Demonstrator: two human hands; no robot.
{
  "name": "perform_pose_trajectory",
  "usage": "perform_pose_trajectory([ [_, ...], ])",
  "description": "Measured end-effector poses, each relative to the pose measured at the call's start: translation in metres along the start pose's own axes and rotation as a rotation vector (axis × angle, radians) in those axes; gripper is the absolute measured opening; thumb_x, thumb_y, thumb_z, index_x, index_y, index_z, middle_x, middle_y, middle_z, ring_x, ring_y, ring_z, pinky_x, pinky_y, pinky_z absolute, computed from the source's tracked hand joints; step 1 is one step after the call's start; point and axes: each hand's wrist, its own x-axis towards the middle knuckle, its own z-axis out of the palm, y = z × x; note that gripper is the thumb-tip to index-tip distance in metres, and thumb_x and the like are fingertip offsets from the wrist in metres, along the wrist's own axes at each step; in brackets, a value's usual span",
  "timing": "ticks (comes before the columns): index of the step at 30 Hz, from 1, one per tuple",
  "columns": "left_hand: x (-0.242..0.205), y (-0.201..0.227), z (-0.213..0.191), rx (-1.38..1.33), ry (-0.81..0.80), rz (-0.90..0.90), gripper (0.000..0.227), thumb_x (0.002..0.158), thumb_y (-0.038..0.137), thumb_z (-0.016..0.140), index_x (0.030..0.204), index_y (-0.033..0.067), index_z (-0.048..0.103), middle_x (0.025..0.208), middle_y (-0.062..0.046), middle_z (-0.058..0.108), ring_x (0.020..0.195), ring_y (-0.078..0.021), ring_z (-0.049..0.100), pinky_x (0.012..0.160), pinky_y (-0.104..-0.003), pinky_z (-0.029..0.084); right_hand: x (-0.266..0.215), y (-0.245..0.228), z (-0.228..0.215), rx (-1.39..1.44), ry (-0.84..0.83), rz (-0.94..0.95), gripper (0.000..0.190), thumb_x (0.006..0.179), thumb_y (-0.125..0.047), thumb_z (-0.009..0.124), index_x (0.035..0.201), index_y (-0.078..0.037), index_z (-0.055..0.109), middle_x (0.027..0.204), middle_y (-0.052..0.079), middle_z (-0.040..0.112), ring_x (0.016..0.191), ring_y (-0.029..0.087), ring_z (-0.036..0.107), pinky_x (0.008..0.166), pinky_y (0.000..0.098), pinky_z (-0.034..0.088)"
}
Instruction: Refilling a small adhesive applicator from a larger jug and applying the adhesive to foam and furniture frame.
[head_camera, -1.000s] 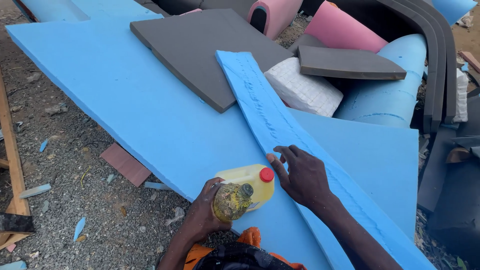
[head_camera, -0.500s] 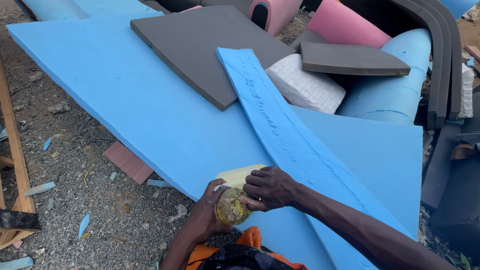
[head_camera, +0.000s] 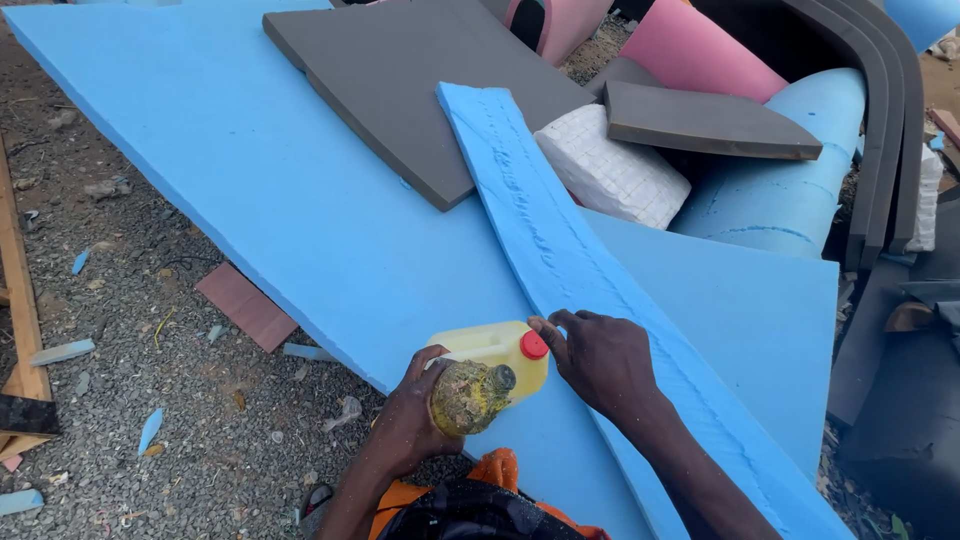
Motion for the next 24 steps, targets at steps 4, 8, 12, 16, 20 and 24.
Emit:
perform_pose_trajectory([
  [4, 0.002, -0.003, -0.005, 0.014, -0.035, -0.038, 0.122, 0.063, 0.021, 0.125, 0.168, 0.0244, 0.064, 0.194, 0.008, 0.038, 0.162, -0.0311, 0.072, 0.118, -0.05, 0.079, -0.012, -0.019, -0.013, 0.263, 0.052, -0.457, 0.047, 0.128, -0.056, 0.062, 0.138, -0.015, 0.083, 0.117, 0.007, 0.09, 0.097, 0.031, 0.089, 0.067, 0.0464, 0.067],
  [8, 0.002, -0.005, -0.006, 0.073, -0.046, 0.07, 0.114, 0.067, 0.026, 0.123, 0.165, 0.022, 0.064, 0.193, 0.001, 0.041, 0.152, -0.0345, 0.077, 0.099, -0.055, 0.074, -0.004, -0.021, 0.034, 0.145, 0.202, -0.698, 0.046, 0.133, -0.049, 0.063, 0.104, -0.014, 0.068, 0.09, 0.004, 0.06, 0.067, 0.027, 0.053, 0.054, 0.0432, 0.04],
  [12, 0.001, -0.002, -0.004, 0.065, -0.039, -0.019, 0.123, 0.068, 0.025, 0.125, 0.172, 0.0217, 0.058, 0.191, 0.004, 0.039, 0.162, -0.0329, 0.071, 0.114, -0.054, 0.078, 0.02, -0.009, 0.054, 0.14, 0.32, -0.88, 0.048, 0.133, -0.046, 0.061, 0.099, -0.012, 0.067, 0.089, 0.008, 0.06, 0.069, 0.029, 0.053, 0.063, 0.0454, 0.041],
  [16, 0.004, -0.015, 0.007, 0.116, 0.062, 0.001, 0.12, 0.065, 0.027, 0.122, 0.168, 0.0177, 0.061, 0.191, -0.002, 0.042, 0.155, -0.0406, 0.072, 0.108, -0.06, 0.074, 0.026, -0.003, 0.078, 0.092, 0.35, -0.862, 0.048, 0.132, -0.032, 0.059, 0.088, -0.015, 0.059, 0.078, 0.004, 0.048, 0.062, 0.028, 0.045, 0.057, 0.0462, 0.033],
  [20, 0.002, -0.024, 0.03, 0.207, 0.183, -0.073, 0.118, 0.06, 0.029, 0.119, 0.165, 0.0191, 0.065, 0.189, -0.003, 0.045, 0.139, -0.0417, 0.082, 0.1, -0.06, 0.076, 0.0, -0.013, 0.118, 0.133, 0.24, -0.363, 0.064, 0.135, -0.036, 0.049, 0.074, -0.018, 0.044, 0.059, 0.0, 0.043, 0.052, 0.022, 0.036, 0.053, 0.0474, 0.026],
  [24, -0.006, -0.007, 0.027, 0.212, 0.129, -0.059, 0.118, 0.065, 0.028, 0.118, 0.168, 0.0219, 0.061, 0.192, -0.002, 0.039, 0.143, -0.0475, 0.072, 0.104, -0.065, 0.069, -0.002, -0.025, 0.068, 0.007, -0.182, 0.004, 0.084, 0.13, -0.064, 0.049, 0.062, -0.016, 0.039, 0.055, 0.004, 0.044, 0.052, 0.028, 0.038, 0.058, 0.0507, 0.028],
])
